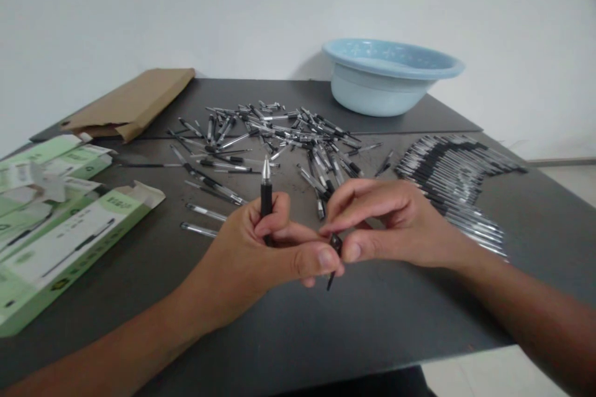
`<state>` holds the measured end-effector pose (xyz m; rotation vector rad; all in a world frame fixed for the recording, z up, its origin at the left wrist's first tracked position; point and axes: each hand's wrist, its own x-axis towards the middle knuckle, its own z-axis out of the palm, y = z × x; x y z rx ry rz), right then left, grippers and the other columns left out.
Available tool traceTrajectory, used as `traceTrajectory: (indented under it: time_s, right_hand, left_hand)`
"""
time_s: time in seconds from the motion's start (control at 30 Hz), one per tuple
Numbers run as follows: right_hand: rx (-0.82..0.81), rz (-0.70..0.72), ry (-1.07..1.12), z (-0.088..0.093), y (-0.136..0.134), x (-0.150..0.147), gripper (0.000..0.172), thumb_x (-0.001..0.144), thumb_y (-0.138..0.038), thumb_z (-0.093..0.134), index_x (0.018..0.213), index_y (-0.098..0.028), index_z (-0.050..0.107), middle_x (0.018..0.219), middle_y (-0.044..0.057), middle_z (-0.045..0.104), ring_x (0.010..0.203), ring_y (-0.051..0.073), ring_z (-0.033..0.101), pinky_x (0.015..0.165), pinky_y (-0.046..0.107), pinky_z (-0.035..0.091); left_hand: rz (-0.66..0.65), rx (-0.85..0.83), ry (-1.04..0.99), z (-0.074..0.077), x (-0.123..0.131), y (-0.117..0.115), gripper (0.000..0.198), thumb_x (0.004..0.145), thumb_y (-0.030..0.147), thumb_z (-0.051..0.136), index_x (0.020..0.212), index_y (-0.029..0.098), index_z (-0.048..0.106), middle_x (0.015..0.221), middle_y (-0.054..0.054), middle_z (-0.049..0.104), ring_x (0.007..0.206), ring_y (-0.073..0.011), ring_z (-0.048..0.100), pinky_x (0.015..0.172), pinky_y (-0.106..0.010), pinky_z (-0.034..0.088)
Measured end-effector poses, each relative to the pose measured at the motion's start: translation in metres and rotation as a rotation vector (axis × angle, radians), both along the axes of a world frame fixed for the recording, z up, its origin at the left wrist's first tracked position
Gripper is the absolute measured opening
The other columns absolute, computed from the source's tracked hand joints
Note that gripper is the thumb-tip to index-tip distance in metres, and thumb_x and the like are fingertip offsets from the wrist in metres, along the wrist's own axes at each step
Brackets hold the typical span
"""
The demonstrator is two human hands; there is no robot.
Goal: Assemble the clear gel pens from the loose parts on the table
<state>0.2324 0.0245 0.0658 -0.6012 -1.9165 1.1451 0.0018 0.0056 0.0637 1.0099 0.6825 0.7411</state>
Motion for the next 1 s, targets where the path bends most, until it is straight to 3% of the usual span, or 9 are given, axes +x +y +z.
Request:
traceTrajectory:
  time_s: [0.13,0.27,0.33,0.4,0.5,0.57,0.63,0.77,1.0]
  right_hand:
    - [0.056,0.046,-0.042,0.004,0.000,0.000,0.021,0.082,-0.019,0.089,0.103,-0.022,0.086,0.094,0.006,0.081,0.081,0.014,0.075,0.070,0.025,0.061]
    - [0.140,-0.015,-0.099,0.008,-0.004,0.003,0.020,0.082,-0.015,0.086,0.100,-0.024,0.085,0.092,0.004,0.083,0.081,0.017,0.075,0.075,0.030,0.061]
    - [0.066,-0.105,-0.082,0.008,-0.004,0.006,0.014,0.082,-0.018,0.086,0.095,-0.023,0.083,0.088,0.005,0.083,0.081,0.018,0.076,0.075,0.030,0.061]
    - [-0.074,-0.210,0.000,0.008,-0.003,0.009,0.007,0.085,-0.025,0.085,0.090,-0.021,0.082,0.083,0.004,0.082,0.073,0.016,0.074,0.065,0.025,0.059]
    - [-0.251,-0.303,0.150,0.008,0.003,0.013,0.016,0.089,-0.035,0.083,0.086,-0.020,0.079,0.077,0.003,0.081,0.056,0.009,0.064,0.044,0.016,0.047]
    - [-0.277,-0.329,0.201,0.009,0.005,0.012,0.017,0.088,-0.035,0.083,0.085,-0.019,0.078,0.075,0.002,0.080,0.051,0.007,0.058,0.041,0.015,0.042]
    - [-0.246,-0.349,0.209,0.011,0.004,0.009,0.016,0.087,-0.032,0.085,0.084,-0.019,0.077,0.074,0.002,0.081,0.050,0.007,0.058,0.044,0.016,0.045]
    - [-0.131,-0.404,0.210,0.015,-0.007,0.000,0.013,0.081,-0.026,0.089,0.083,-0.019,0.078,0.074,0.002,0.082,0.057,0.009,0.067,0.052,0.018,0.054]
    - [-0.037,-0.460,0.156,0.020,-0.016,-0.006,0.016,0.075,-0.021,0.092,0.079,-0.020,0.076,0.068,0.001,0.080,0.055,0.011,0.070,0.052,0.018,0.058]
  left_hand:
    - [-0.017,0.000,0.057,0.000,0.001,0.001,0.066,0.072,0.015,0.093,0.071,0.024,0.028,0.073,-0.002,0.082,0.059,-0.0136,0.072,0.052,-0.018,0.052]
    - [0.022,0.008,0.058,-0.003,0.004,-0.002,0.066,0.070,0.019,0.096,0.071,0.024,0.030,0.077,-0.001,0.083,0.064,-0.0156,0.074,0.052,-0.019,0.055]
    - [0.057,0.026,0.055,-0.004,0.005,-0.005,0.063,0.076,0.025,0.094,0.071,0.024,0.030,0.084,-0.004,0.084,0.072,-0.0179,0.078,0.054,-0.020,0.056]
    - [0.068,0.070,0.054,-0.006,0.005,-0.008,0.056,0.086,0.038,0.087,0.073,0.023,0.034,0.090,-0.008,0.085,0.079,-0.0210,0.081,0.056,-0.021,0.057]
    - [-0.026,0.107,0.023,-0.014,0.002,-0.012,0.049,0.098,0.062,0.065,0.078,0.023,0.045,0.082,-0.011,0.084,0.067,-0.0216,0.080,0.054,-0.024,0.055]
    - [-0.148,0.058,0.011,-0.022,0.001,-0.015,0.054,0.098,0.070,0.055,0.073,0.023,0.045,0.066,-0.010,0.078,0.052,-0.0204,0.074,0.050,-0.025,0.050]
    - [-0.177,0.001,0.015,-0.029,0.000,-0.017,0.057,0.095,0.074,0.053,0.070,0.023,0.044,0.055,-0.007,0.072,0.042,-0.0165,0.065,0.043,-0.022,0.041]
    - [-0.194,0.007,0.139,-0.033,-0.002,-0.024,0.060,0.099,0.073,0.045,0.069,0.022,0.053,0.046,-0.003,0.063,0.035,-0.0120,0.050,0.038,-0.021,0.029]
    - [-0.173,0.156,0.409,-0.035,-0.010,-0.035,0.061,0.107,0.062,0.038,0.065,0.022,0.057,0.050,0.001,0.059,0.041,-0.0117,0.047,0.045,-0.023,0.038]
